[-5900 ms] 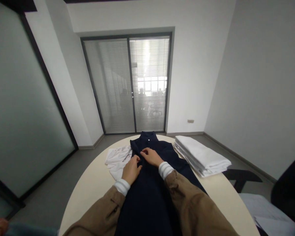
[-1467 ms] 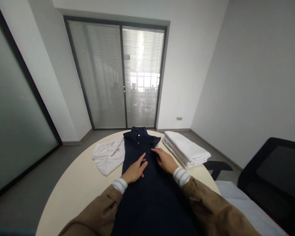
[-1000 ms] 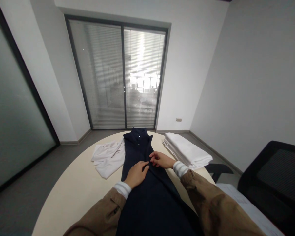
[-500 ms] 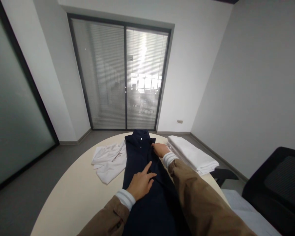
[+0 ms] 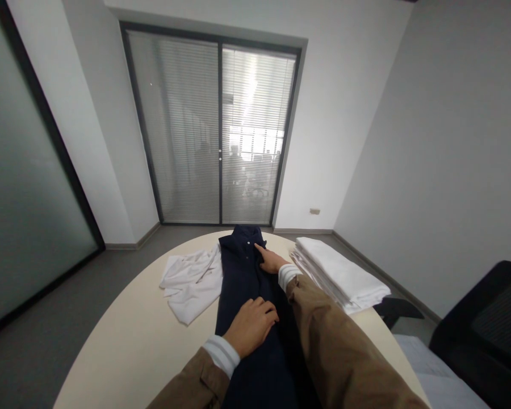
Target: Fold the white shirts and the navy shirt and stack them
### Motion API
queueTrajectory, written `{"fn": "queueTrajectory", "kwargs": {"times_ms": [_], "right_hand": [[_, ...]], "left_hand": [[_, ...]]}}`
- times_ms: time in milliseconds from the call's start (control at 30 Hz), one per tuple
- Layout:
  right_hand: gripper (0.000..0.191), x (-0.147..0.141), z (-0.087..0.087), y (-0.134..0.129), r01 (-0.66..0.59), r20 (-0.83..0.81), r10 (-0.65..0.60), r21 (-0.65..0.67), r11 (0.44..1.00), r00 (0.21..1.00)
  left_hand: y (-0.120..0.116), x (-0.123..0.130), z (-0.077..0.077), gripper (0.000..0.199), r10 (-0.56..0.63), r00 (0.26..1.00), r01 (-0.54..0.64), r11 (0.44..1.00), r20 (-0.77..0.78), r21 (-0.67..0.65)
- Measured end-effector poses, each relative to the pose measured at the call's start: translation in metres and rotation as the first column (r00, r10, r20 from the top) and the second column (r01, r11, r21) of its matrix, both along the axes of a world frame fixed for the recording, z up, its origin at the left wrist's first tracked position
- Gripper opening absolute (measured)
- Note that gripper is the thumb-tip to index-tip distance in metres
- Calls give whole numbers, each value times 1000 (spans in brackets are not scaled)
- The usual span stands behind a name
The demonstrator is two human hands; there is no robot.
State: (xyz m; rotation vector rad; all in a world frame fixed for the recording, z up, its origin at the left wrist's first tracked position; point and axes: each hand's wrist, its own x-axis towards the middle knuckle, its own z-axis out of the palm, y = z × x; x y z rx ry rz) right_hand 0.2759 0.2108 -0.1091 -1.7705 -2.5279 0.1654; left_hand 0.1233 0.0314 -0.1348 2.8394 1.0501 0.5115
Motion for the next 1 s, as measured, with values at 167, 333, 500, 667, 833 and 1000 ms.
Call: {"fn": "queueTrajectory", "kwargs": {"times_ms": [167,333,500,667,833,1000], "right_hand": [[68,10,5,-8,-42,-14,42,34,999,999],[40,14,8,-16,-59,12,58,32,998,998],[29,9,11,-18,41,47,-46,104,994,998],[31,2,20,-12,187,38,-199,208,960,979],[31,-7,20,-3,177,1,-182,233,956,983],[32,-16,4,6,54,-41,-47,173,984,998]], "left_hand": [[4,1,-7,28,-166,985,169,983,-40,66],[4,1,-8,27,-211,976,214,975,-48,65],[3,3,-9,30,-226,974,225,974,20,18],[-2,-1,-3,45,-174,985,174,985,23,-16],[-2,-2,1,42,-199,980,199,980,20,-8],[1,-1,-2,21,-111,993,111,994,32,-12]]}}
